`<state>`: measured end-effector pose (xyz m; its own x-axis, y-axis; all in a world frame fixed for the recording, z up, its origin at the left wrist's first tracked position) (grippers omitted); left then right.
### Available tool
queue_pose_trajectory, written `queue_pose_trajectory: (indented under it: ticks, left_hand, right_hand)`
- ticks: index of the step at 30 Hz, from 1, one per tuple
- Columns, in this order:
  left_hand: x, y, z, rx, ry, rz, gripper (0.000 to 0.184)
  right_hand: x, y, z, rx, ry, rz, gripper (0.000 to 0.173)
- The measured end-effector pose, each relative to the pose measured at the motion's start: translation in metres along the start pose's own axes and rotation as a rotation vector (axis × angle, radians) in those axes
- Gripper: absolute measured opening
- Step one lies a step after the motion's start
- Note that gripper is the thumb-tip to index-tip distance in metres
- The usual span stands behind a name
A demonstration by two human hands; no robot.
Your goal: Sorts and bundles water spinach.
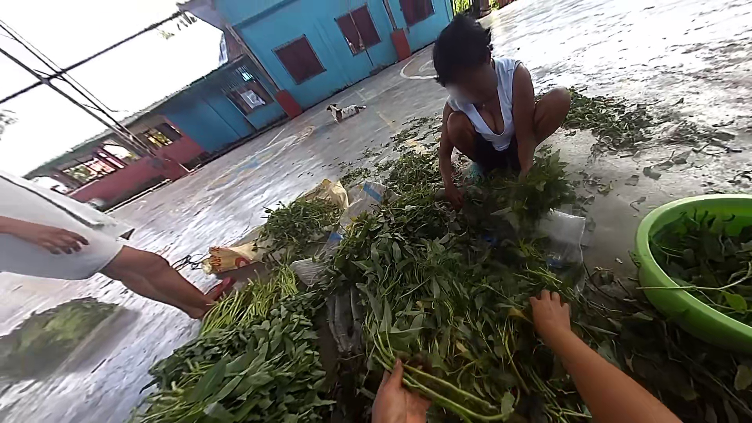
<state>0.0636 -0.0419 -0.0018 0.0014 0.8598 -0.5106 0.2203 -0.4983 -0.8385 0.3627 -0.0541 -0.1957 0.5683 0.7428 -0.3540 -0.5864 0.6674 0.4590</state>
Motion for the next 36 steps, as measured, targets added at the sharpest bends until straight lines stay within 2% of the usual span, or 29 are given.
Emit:
queue_pose_trajectory:
  ticks: [2, 5, 10, 15, 17, 20, 22, 24, 27, 29, 30, 33, 36]
  left_hand:
    - [0.002, 0.001, 0.002, 0.005, 0.042, 0.010, 0.027]
    - [0.003, 0.003, -0.002, 0.022, 0.007, -0.002, 0.025]
    - [-0.006, 0.013, -0.017, 0.021, 0.046, -0.013, 0.024]
    - [-0.020, 0.015, -0.019, 0.037, 0.092, 0.003, 0.028]
    - [-0.022, 0.012, -0.014, 0.027, 0.094, 0.002, 0.029]
    - [-0.023, 0.006, -0.004, 0.004, 0.067, -0.012, 0.029]
    - [-0.023, 0.004, 0.001, -0.006, 0.060, -0.012, 0.030]
    - [-0.022, 0.005, 0.002, -0.020, 0.053, -0.008, 0.030]
    - [-0.023, 0.009, -0.003, -0.039, 0.050, 0.006, 0.029]
    - [-0.027, 0.011, -0.005, -0.035, 0.055, 0.015, 0.029]
    - [-0.030, 0.011, -0.006, -0.026, 0.062, 0.016, 0.030]
    - [-0.033, 0.011, -0.004, 0.001, 0.077, 0.001, 0.030]
    - [-0.031, 0.007, -0.001, 0.010, 0.063, -0.026, 0.029]
  right_hand:
    - [0.005, 0.003, 0.008, 0.016, -0.020, 0.046, 0.037]
    - [-0.005, 0.005, 0.041, 0.181, -0.058, 0.142, 0.026]
    - [-0.048, -0.019, 0.101, 0.513, -0.184, 0.274, 0.020]
    - [-0.087, -0.070, 0.139, 0.867, -0.329, 0.067, 0.021]
    - [-0.096, -0.092, 0.151, 1.066, -0.468, -0.045, 0.023]
    - [-0.095, -0.127, 0.162, 1.405, -0.826, -0.229, 0.044]
    - [-0.089, -0.131, 0.156, 1.476, -0.893, -0.284, 0.063]
    - [-0.084, -0.104, 0.128, 1.295, -0.726, -0.223, 0.060]
    - [-0.066, -0.038, 0.063, 0.791, -0.210, -0.001, 0.032]
    - [-0.064, 0.005, 0.022, 0.530, 0.077, 0.038, 0.030]
    - [-0.064, 0.018, 0.005, 0.446, 0.140, 0.025, 0.032]
    - [-0.063, 0.034, -0.035, 0.307, 0.176, -0.117, 0.039]
    - [-0.060, 0.033, -0.033, 0.287, 0.192, -0.177, 0.041]
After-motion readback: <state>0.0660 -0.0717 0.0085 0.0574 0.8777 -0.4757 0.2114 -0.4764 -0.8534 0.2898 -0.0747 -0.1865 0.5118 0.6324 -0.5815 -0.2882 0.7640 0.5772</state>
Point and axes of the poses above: each hand's wrist, its own x-axis towards the middle knuckle, its own z-axis out of the back of the hand, y = z × x, the point moved 1 cm from there along x, towards the middle knuckle, and after that the axes turned 7 degrees about x, right-handed, at the moved point
